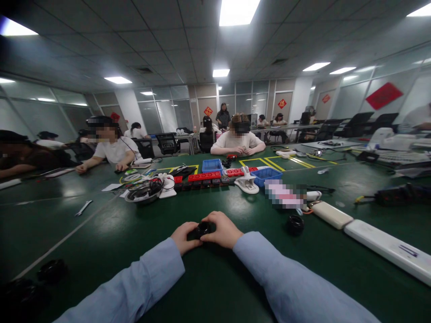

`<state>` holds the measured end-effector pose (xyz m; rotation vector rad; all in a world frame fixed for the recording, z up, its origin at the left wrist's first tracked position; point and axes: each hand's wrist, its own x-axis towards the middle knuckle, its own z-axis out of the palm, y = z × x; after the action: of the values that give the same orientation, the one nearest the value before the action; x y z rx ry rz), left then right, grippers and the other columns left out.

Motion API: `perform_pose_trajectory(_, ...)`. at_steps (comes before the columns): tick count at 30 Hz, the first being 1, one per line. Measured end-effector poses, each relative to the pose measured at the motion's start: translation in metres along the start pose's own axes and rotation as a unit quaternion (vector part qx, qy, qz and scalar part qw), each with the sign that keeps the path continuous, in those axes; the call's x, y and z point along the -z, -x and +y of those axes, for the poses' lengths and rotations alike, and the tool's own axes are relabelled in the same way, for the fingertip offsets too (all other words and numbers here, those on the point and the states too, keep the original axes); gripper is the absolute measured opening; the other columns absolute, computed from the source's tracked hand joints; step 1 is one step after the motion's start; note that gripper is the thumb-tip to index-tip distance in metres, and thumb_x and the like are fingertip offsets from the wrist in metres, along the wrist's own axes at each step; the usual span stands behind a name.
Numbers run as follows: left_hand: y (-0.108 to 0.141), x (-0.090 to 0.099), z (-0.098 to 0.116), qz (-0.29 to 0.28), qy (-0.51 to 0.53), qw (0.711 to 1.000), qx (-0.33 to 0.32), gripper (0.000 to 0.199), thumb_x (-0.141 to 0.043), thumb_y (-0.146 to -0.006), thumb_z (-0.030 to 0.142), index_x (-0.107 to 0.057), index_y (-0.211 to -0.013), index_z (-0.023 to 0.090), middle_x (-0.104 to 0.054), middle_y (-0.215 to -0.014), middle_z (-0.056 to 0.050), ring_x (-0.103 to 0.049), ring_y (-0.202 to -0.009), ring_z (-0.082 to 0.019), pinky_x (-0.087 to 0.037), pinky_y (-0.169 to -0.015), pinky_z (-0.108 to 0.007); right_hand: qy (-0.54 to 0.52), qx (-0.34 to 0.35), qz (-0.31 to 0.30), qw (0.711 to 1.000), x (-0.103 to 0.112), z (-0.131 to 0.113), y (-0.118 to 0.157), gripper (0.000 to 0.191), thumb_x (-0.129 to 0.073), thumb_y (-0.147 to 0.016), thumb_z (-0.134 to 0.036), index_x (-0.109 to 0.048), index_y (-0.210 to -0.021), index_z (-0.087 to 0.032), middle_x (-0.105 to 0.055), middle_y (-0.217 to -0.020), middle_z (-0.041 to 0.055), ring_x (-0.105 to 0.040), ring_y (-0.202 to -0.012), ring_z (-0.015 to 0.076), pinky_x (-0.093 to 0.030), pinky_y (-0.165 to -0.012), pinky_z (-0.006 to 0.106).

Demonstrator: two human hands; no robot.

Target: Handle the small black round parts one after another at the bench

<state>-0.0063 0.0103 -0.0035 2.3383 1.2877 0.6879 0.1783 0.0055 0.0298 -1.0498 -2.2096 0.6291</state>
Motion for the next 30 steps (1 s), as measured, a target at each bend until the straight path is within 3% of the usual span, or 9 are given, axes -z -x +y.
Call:
perform_pose_trajectory(7, 0.005, 0.003, 0.022, 0.043, -0.093, 0.991, 0.081, 0.047, -0.066, -0.054, 0.050, -0.062, -0.088, 0.019, -0.061, -0.084, -0.005, -0.054, -0.083, -0.023, -0.040, -0.075, -0.034, 0.052, -0.065, 0.081, 0.993, -0.018, -0.004, 0.003, 0.029, -0.070, -0.057, -0.027, -0.055, -0.080, -0.016, -0.052, -0.081, 0.0022, -0.049, -0.078, 0.0170, -0.040, -0.069, 0.030)
perform_pose_trajectory(10, 0.004, 0.002, 0.024, 0.048, -0.122, 0.987, 0.091, 0.041, -0.064, -0.056, 0.048, -0.062, -0.083, 0.017, -0.061, -0.082, -0.006, -0.054, -0.081, -0.024, -0.039, -0.075, -0.035, 0.048, -0.059, 0.082, 0.994, -0.020, -0.006, 0.002, 0.030, -0.070, -0.057, -0.028, -0.055, -0.080, -0.016, -0.052, -0.080, 0.0018, -0.049, -0.079, 0.0170, -0.039, -0.069, 0.029)
perform_pose_trajectory(13, 0.003, 0.002, 0.019, 0.036, -0.095, 0.992, 0.078, 0.037, -0.065, -0.058, 0.043, -0.062, -0.082, 0.015, -0.061, -0.081, -0.007, -0.054, -0.081, -0.022, -0.040, -0.073, -0.033, 0.020, -0.042, 0.046, 0.998, -0.013, -0.005, 0.000, 0.034, -0.071, -0.056, -0.026, -0.056, -0.084, -0.015, -0.052, -0.082, 0.0023, -0.049, -0.079, 0.0167, -0.040, -0.070, 0.029)
perform_pose_trajectory(18, -0.002, 0.006, 0.003, -0.027, -0.013, 0.998, -0.049, 0.037, -0.071, -0.054, 0.041, -0.063, -0.080, 0.015, -0.060, -0.081, -0.004, -0.053, -0.082, -0.018, -0.041, -0.074, -0.026, -0.069, -0.028, -0.091, 0.993, 0.007, -0.004, -0.003, 0.044, -0.073, -0.053, -0.019, -0.059, -0.095, -0.016, -0.055, -0.087, 0.0015, -0.052, -0.081, 0.0154, -0.041, -0.073, 0.028)
perform_pose_trajectory(22, -0.006, 0.007, -0.008, -0.074, 0.020, 0.991, -0.105, 0.040, -0.071, -0.054, 0.044, -0.064, -0.083, 0.017, -0.062, -0.080, -0.003, -0.054, -0.083, -0.017, -0.041, -0.077, -0.026, -0.079, -0.002, -0.163, 0.983, 0.019, -0.003, -0.004, 0.048, -0.074, -0.053, -0.020, -0.060, -0.099, -0.021, -0.055, -0.089, -0.0004, -0.052, -0.083, 0.0152, -0.041, -0.075, 0.028)
perform_pose_trajectory(26, -0.006, 0.004, -0.010, -0.073, 0.028, 0.992, -0.101, 0.039, -0.073, -0.052, 0.041, -0.065, -0.083, 0.018, -0.063, -0.085, -0.003, -0.054, -0.087, -0.018, -0.041, -0.080, -0.027, -0.070, -0.005, -0.168, 0.983, 0.020, -0.002, -0.003, 0.048, -0.073, -0.053, -0.021, -0.060, -0.100, -0.022, -0.056, -0.089, -0.0002, -0.052, -0.082, 0.0154, -0.041, -0.073, 0.028)
perform_pose_trajectory(30, -0.002, 0.003, -0.004, -0.025, 0.005, 1.000, -0.002, 0.037, -0.073, -0.054, 0.034, -0.065, -0.087, 0.017, -0.062, -0.089, -0.005, -0.055, -0.089, -0.020, -0.042, -0.079, -0.028, -0.079, -0.044, -0.102, 0.991, 0.013, 0.002, -0.002, 0.049, -0.074, -0.052, -0.022, -0.059, -0.098, -0.016, -0.057, -0.086, 0.0014, -0.053, -0.078, 0.0150, -0.042, -0.069, 0.027)
